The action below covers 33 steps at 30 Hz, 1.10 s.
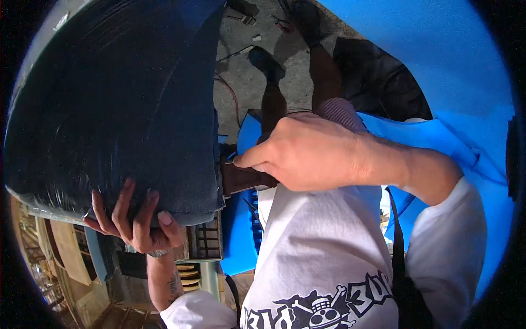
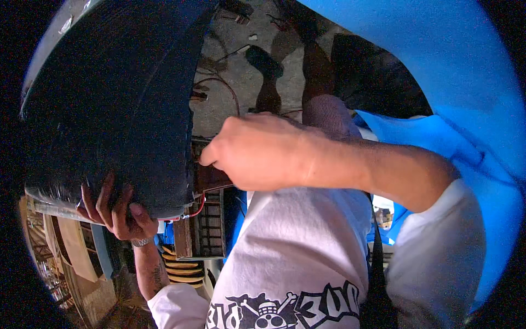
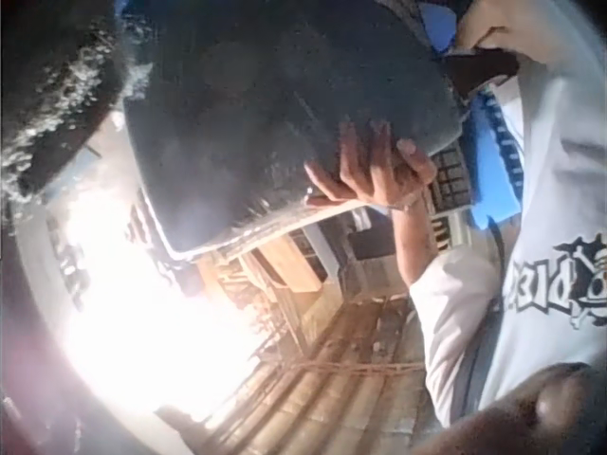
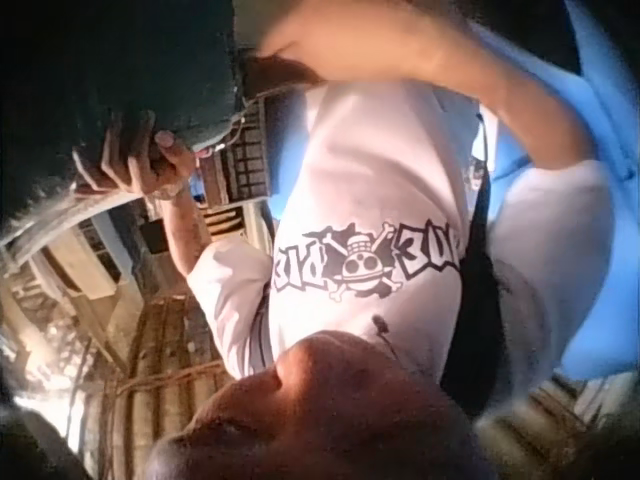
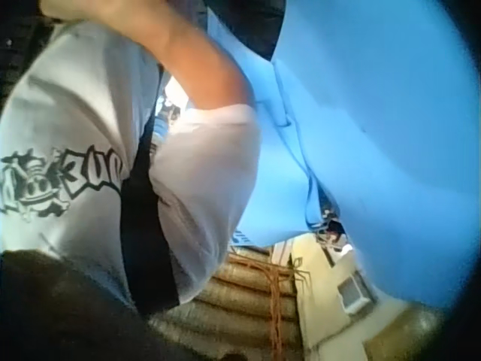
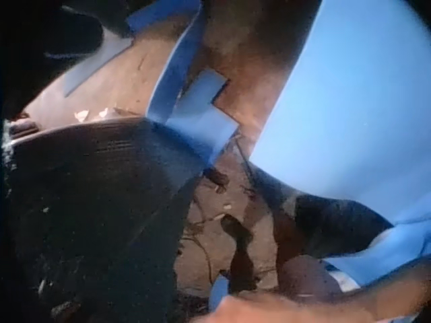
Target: The person removes fabric and staples from an armchair frame using a screwdriver, pliers, and a hammer. Then, the person secures the fabric to the frame using a pneumatic staple gun.
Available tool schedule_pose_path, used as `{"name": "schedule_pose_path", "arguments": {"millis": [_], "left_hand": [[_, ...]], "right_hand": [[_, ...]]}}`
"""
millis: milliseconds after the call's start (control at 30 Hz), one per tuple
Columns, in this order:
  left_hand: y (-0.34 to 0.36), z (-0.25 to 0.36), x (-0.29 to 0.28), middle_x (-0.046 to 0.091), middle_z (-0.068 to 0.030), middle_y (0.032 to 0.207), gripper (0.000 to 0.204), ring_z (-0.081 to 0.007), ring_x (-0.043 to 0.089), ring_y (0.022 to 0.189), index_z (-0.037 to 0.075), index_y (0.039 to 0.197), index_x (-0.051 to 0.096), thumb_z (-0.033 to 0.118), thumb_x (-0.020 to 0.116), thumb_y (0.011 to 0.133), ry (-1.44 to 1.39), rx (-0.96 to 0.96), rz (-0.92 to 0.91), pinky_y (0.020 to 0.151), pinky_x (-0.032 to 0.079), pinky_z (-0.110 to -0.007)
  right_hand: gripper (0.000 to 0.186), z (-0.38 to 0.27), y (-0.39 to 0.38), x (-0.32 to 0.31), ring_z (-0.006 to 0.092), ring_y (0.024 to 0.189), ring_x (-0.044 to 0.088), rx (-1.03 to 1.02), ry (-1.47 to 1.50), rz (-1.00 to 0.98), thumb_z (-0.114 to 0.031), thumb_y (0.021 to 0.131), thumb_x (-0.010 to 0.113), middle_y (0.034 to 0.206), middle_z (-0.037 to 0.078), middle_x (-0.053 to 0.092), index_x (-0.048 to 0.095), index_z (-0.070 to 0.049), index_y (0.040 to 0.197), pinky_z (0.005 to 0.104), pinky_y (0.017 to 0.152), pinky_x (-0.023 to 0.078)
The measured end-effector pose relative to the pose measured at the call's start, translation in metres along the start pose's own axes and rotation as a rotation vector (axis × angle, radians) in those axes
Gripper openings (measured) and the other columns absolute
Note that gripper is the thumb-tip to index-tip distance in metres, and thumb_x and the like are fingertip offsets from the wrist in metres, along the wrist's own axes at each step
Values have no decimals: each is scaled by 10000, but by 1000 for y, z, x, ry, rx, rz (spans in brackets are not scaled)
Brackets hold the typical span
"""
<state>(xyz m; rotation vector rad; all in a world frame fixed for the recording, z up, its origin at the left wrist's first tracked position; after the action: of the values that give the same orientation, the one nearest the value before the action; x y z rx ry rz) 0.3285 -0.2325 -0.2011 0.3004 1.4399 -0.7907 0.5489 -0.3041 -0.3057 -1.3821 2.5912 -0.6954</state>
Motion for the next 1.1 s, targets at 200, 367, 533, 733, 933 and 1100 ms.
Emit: {"name": "schedule_pose_path", "arguments": {"millis": [200, 367, 533, 733, 933, 1100], "left_hand": [[24, 0, -4, 603, -51, 1066, 225, -406, 335, 1214, 193, 806, 643, 312, 453, 805, -1, 20, 4, 1044, -6, -563], [44, -8, 5, 601, -66, 1063, 237, -411, 351, 1201, 173, 797, 637, 304, 440, 812, -12, 52, 6, 1041, 6, -568], [45, -21, 5, 600, -103, 1049, 262, -424, 359, 1188, 138, 772, 627, 299, 427, 823, -2, 69, 18, 1036, 21, -571], [46, -38, 8, 603, -101, 1040, 270, -421, 374, 1177, 135, 781, 624, 293, 412, 839, -8, 84, 34, 1040, 25, -563], [47, -41, 14, 606, -87, 1030, 244, -417, 372, 1179, 144, 770, 624, 287, 436, 829, -21, 67, 29, 1037, 25, -566], [55, -24, 8, 606, -64, 1031, 217, -413, 358, 1190, 156, 768, 630, 279, 457, 808, 19, 69, -15, 1034, 28, -563]], "right_hand": [[207, 17, -15, -3, 333, 611, 615, 20, 429, 168, -131, 831, 504, 657, 200, 594, 628, -138, 997, 390, 587, 518], [264, 26, -6, -14, 215, 498, 594, -98, 419, 195, -32, 823, 526, 586, 130, 579, 580, -45, 1081, 300, 490, 488], [158, 23, 8, -14, 344, 620, 613, -56, 401, 228, -129, 826, 500, 650, 195, 595, 616, -103, 930, 409, 570, 513], [175, 11, 24, -33, 292, 614, 624, 55, 313, 80, -95, 815, 509, 647, 176, 600, 608, -89, 959, 376, 569, 522], [264, 4, 36, -48, 257, 596, 643, 11, 84, 17, -57, 767, 549, 600, 157, 596, 603, -91, 1024, 345, 564, 542], [283, 2, 24, -43, 260, 613, 647, 43, 97, -1, -34, 747, 546, 600, 165, 595, 601, -77, 1022, 361, 565, 543]]}}
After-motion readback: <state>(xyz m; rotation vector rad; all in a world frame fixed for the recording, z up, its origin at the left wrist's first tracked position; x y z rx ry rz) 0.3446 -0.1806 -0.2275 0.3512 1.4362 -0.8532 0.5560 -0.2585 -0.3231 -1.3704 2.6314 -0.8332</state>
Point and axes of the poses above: each hand's wrist, its own y-axis towards the middle knuckle, its own x-axis out of the palm, z = x × y, the point moved 2 cm from there along y, towards the middle knuckle
